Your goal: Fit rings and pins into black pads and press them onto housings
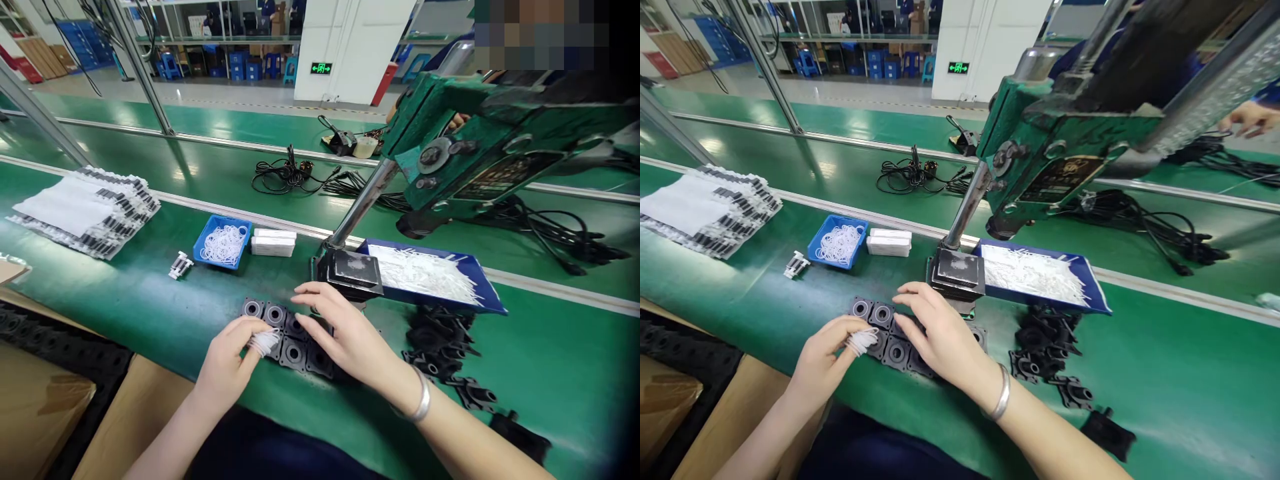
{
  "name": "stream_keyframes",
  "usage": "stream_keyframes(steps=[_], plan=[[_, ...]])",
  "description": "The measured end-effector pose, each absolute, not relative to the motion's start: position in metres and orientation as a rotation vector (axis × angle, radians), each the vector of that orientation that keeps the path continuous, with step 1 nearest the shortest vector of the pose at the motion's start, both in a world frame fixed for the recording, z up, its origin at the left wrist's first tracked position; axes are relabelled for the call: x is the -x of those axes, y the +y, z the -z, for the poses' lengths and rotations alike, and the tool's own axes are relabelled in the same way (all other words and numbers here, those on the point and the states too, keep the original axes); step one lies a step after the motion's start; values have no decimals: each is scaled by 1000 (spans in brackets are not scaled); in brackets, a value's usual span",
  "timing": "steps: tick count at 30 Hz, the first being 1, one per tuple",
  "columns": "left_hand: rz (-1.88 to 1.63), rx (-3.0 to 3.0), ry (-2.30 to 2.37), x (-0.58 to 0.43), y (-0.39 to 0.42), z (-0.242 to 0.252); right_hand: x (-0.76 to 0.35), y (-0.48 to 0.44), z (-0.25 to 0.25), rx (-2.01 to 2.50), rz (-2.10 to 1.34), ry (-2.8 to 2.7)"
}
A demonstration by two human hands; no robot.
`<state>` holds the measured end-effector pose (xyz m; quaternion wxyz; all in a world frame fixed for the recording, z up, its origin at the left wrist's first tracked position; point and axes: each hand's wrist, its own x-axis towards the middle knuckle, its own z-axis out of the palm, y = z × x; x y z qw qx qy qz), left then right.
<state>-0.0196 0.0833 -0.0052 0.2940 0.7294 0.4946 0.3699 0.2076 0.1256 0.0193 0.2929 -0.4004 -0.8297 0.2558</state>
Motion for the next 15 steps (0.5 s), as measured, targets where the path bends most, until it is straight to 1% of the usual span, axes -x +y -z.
stream_keyframes(steps=[3, 5, 10, 13, 15], plan=[[-975, -1711, 1394, 11, 81, 2, -205, 121, -24, 971, -1042, -2084], [-975, -1649, 1409, 6, 79, 2, -202, 118, -21, 946, -1157, -2004], [-1004, -1589, 1421, 3, 74, 6, -205, 117, -14, 983, -1222, -1842], [-1007, -1523, 1429, 7, 73, 8, -212, 121, -12, 1097, -1141, -1821], [-1007, -1594, 1445, 11, 73, 9, -215, 123, -9, 1177, -1054, -1912]])
